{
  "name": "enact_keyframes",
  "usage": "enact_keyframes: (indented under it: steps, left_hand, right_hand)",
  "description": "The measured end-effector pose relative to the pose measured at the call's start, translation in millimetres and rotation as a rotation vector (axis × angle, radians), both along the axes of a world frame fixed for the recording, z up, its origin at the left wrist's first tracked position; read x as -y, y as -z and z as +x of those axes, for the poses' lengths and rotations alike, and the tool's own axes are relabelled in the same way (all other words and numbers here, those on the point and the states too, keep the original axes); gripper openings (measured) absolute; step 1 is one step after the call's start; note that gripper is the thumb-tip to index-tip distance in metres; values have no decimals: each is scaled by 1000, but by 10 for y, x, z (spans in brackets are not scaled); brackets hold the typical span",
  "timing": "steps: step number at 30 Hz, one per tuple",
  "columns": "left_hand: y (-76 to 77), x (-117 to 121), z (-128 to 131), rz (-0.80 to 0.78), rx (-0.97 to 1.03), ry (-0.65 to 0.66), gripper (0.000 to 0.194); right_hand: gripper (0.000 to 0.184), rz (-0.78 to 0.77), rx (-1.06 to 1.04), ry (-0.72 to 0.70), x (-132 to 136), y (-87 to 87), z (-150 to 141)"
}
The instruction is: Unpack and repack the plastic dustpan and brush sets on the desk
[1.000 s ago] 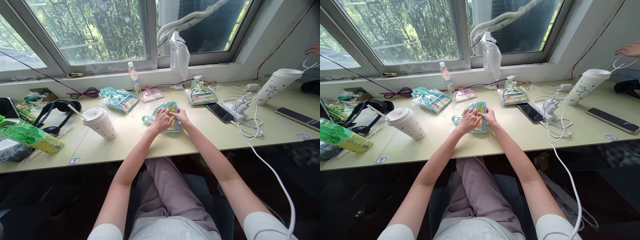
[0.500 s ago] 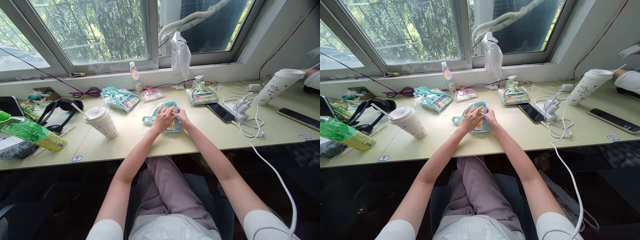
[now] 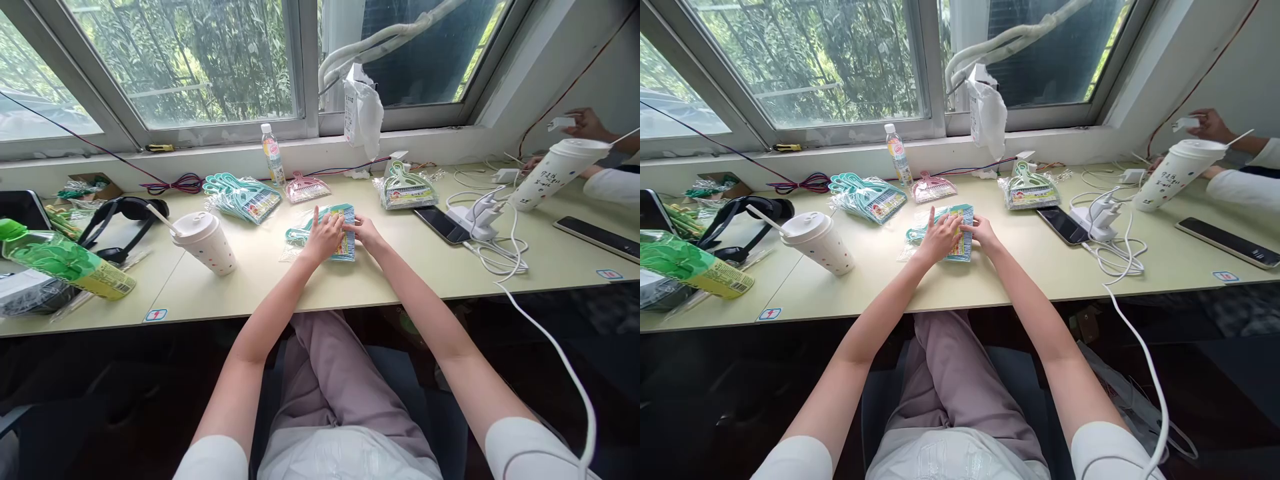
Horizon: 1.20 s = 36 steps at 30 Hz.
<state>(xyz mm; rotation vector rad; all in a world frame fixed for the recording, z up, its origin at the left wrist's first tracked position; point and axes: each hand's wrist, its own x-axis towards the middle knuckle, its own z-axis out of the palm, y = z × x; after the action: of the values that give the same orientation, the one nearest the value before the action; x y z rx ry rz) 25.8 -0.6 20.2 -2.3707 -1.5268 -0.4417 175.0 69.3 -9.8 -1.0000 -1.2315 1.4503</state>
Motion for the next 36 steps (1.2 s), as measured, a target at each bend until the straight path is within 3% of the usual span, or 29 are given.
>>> enact_keyframes:
  steps: [12,17,20,24,26,28,30,33,36]
  left_hand:
    - [56,-51,-26,-62,44,31,54]
    - [51,-21,22,5,86,46,53]
    - [-15,34,59,144,359,-10,53]
    - [-128,82,39,470,1061,-263,66]
    - [-165,54,-13,533,1398,-336,81]
    - [-170,-13,-70,385,1730,-262,82]
    - [-136,-99,-101,39,1981,-51,71]
    - [-35,-199,-67,-426,2073,230,54]
    - [62,-220,21,-539,2076,263,41]
  right_hand:
    - [52,-6,-57,-36,-23,20,26]
    - [60,30,-83,-11,-35,31,25]
    - [59,97,-151,55,-25,8,16]
    - [55,167,-305,191,-4,-43,10]
    - [54,179,-368,239,8,-59,5]
    - [52,179,-403,268,23,-61,-13]
    - [51,166,-429,289,40,-50,-49]
    - [49,132,-468,306,56,-20,-116]
    - [46,112,-501,308,37,5,-143]
